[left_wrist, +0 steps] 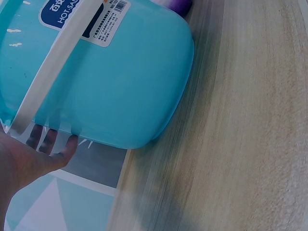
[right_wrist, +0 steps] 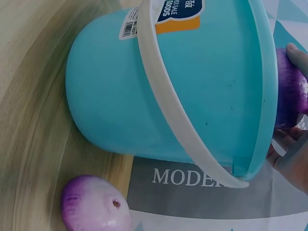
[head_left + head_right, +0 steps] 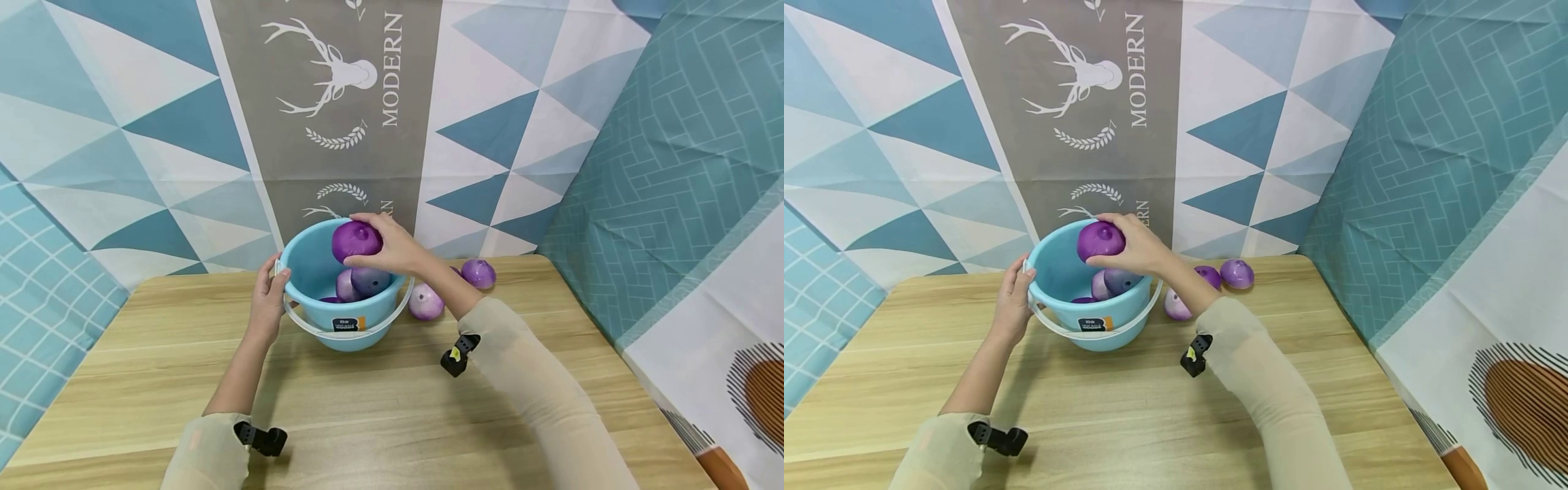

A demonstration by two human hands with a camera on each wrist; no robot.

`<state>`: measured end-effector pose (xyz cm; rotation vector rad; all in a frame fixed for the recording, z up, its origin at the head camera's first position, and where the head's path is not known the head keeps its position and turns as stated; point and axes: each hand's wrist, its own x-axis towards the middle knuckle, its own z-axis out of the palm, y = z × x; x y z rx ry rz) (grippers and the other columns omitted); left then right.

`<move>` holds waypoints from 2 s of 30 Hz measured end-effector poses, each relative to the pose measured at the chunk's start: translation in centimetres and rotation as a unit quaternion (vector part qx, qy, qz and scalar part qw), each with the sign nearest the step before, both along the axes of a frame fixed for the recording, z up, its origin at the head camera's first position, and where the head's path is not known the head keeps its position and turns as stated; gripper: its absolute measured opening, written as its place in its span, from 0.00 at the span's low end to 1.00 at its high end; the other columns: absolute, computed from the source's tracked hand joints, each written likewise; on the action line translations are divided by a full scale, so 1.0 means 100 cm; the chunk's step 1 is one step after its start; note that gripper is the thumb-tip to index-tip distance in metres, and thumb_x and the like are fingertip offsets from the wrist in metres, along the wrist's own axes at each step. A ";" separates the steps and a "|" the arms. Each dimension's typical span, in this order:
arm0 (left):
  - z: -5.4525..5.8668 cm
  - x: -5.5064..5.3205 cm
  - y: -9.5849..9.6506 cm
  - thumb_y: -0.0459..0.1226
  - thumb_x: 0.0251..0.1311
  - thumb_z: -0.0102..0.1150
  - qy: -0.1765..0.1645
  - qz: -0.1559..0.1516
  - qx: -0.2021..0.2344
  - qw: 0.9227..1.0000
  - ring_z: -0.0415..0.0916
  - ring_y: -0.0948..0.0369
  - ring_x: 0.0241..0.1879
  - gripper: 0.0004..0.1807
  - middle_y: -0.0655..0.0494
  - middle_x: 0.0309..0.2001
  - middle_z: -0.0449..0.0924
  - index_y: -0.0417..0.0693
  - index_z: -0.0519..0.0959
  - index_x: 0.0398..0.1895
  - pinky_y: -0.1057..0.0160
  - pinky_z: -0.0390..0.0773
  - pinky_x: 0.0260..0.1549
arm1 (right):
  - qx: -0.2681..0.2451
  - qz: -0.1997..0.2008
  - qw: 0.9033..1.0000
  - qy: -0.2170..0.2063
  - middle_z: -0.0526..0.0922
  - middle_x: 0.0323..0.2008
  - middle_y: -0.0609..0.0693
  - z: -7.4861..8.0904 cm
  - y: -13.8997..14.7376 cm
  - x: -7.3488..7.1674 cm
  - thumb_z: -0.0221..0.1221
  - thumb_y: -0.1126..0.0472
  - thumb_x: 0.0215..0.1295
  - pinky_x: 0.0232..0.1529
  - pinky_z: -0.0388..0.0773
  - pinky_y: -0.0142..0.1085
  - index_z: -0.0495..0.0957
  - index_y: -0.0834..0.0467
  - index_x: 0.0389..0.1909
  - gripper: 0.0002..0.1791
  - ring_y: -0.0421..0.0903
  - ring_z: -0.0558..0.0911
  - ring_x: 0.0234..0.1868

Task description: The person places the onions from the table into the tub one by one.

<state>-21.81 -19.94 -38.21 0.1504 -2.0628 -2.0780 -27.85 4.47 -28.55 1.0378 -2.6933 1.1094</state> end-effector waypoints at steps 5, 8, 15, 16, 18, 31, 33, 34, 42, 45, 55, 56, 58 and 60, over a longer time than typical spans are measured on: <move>0.000 0.000 0.000 0.50 0.67 0.44 0.002 0.002 -0.006 1.000 0.68 0.58 0.51 0.29 0.55 0.55 0.64 0.61 0.55 0.71 0.49 0.77 0.48 | 0.005 0.002 1.000 0.000 0.71 0.55 0.51 -0.002 -0.006 0.002 0.67 0.43 0.49 0.52 0.77 0.41 0.63 0.45 0.65 0.42 0.45 0.70 0.55; 0.000 0.000 0.000 0.50 0.67 0.44 0.001 0.000 -0.008 1.000 0.68 0.58 0.51 0.29 0.54 0.55 0.64 0.61 0.55 0.71 0.51 0.78 0.48 | 0.013 0.007 1.000 0.005 0.71 0.55 0.50 -0.005 -0.009 0.003 0.67 0.43 0.49 0.53 0.77 0.40 0.63 0.46 0.66 0.42 0.44 0.70 0.55; 0.000 0.000 0.000 0.50 0.67 0.44 0.000 0.004 -0.008 1.000 0.69 0.60 0.50 0.29 0.55 0.54 0.65 0.62 0.55 0.70 0.47 0.75 0.50 | 0.029 0.015 0.999 0.031 0.71 0.58 0.49 -0.009 -0.016 0.000 0.67 0.41 0.48 0.54 0.76 0.39 0.63 0.47 0.65 0.42 0.44 0.68 0.58; 0.000 0.000 -0.001 0.50 0.67 0.44 0.000 0.004 -0.008 1.000 0.69 0.60 0.51 0.29 0.55 0.55 0.65 0.62 0.55 0.70 0.46 0.74 0.50 | 0.029 0.017 0.999 0.032 0.71 0.59 0.49 -0.010 -0.018 0.000 0.67 0.41 0.49 0.54 0.76 0.39 0.63 0.48 0.65 0.42 0.44 0.68 0.58; -0.001 0.001 -0.001 0.50 0.67 0.43 0.000 0.004 -0.010 1.000 0.69 0.60 0.51 0.29 0.53 0.56 0.65 0.63 0.55 0.70 0.45 0.73 0.51 | 0.027 0.021 0.999 0.032 0.70 0.59 0.49 -0.010 -0.020 0.000 0.67 0.42 0.49 0.54 0.75 0.38 0.63 0.48 0.65 0.42 0.44 0.68 0.58; -0.003 0.000 -0.001 0.50 0.67 0.42 0.009 -0.004 -0.017 1.000 0.68 0.60 0.52 0.28 0.49 0.60 0.64 0.63 0.55 0.70 0.43 0.72 0.52 | 0.027 0.026 0.999 0.028 0.69 0.60 0.50 -0.015 -0.030 0.001 0.67 0.42 0.49 0.55 0.74 0.38 0.62 0.51 0.67 0.44 0.45 0.69 0.59; -0.002 0.000 -0.001 0.50 0.68 0.42 0.009 -0.004 -0.015 1.000 0.68 0.59 0.52 0.28 0.49 0.59 0.64 0.63 0.55 0.70 0.43 0.72 0.52 | 0.028 0.026 0.999 0.029 0.69 0.60 0.50 -0.015 -0.031 0.001 0.67 0.42 0.50 0.56 0.74 0.39 0.62 0.51 0.67 0.44 0.45 0.69 0.59; -0.002 0.000 -0.001 0.50 0.68 0.42 0.009 -0.004 -0.014 1.000 0.68 0.59 0.52 0.28 0.49 0.59 0.64 0.62 0.55 0.70 0.44 0.73 0.52 | 0.030 0.027 0.999 0.030 0.69 0.60 0.50 -0.015 -0.032 0.001 0.67 0.43 0.50 0.55 0.75 0.39 0.61 0.51 0.67 0.44 0.45 0.68 0.59; -0.001 0.001 0.001 0.49 0.68 0.42 0.004 -0.004 -0.009 1.000 0.68 0.56 0.53 0.28 0.48 0.59 0.63 0.62 0.54 0.71 0.59 0.81 0.43 | 0.036 0.032 0.999 0.022 0.68 0.60 0.51 -0.018 -0.038 0.000 0.66 0.41 0.49 0.55 0.75 0.39 0.61 0.50 0.67 0.44 0.45 0.68 0.59; 0.000 0.001 0.000 0.49 0.69 0.42 0.006 -0.005 -0.011 1.000 0.68 0.54 0.54 0.28 0.47 0.60 0.63 0.63 0.54 0.71 0.59 0.81 0.43 | 0.034 0.030 0.999 0.017 0.68 0.60 0.51 -0.018 -0.040 0.000 0.67 0.41 0.49 0.55 0.75 0.40 0.61 0.49 0.67 0.45 0.45 0.69 0.59; 0.000 0.001 0.000 0.48 0.69 0.40 0.011 -0.011 -0.011 1.000 0.68 0.52 0.54 0.27 0.45 0.60 0.63 0.62 0.54 0.71 0.67 0.82 0.39 | 0.046 0.033 0.998 0.004 0.66 0.62 0.51 -0.019 -0.045 0.001 0.66 0.39 0.49 0.57 0.74 0.41 0.59 0.46 0.68 0.45 0.45 0.67 0.61; 0.000 0.001 0.000 0.48 0.69 0.40 0.011 -0.011 -0.011 1.000 0.68 0.52 0.54 0.27 0.44 0.60 0.63 0.62 0.54 0.71 0.67 0.82 0.38 | 0.046 0.033 0.998 0.003 0.65 0.62 0.51 -0.019 -0.046 0.001 0.66 0.39 0.48 0.57 0.74 0.42 0.60 0.46 0.68 0.46 0.45 0.67 0.61; 0.000 0.001 0.000 0.48 0.69 0.41 0.011 -0.012 -0.013 1.000 0.68 0.52 0.54 0.27 0.44 0.61 0.63 0.62 0.54 0.71 0.67 0.82 0.39 | 0.042 0.034 0.999 0.002 0.65 0.62 0.51 -0.020 -0.046 0.001 0.66 0.40 0.48 0.57 0.74 0.42 0.60 0.46 0.68 0.45 0.45 0.67 0.61; 0.000 0.001 0.000 0.48 0.69 0.41 0.010 -0.012 -0.014 1.000 0.67 0.52 0.55 0.28 0.44 0.61 0.63 0.62 0.54 0.71 0.65 0.82 0.40 | 0.041 0.032 0.999 0.000 0.65 0.62 0.51 -0.021 -0.046 0.000 0.67 0.40 0.48 0.57 0.74 0.43 0.60 0.46 0.68 0.45 0.45 0.67 0.61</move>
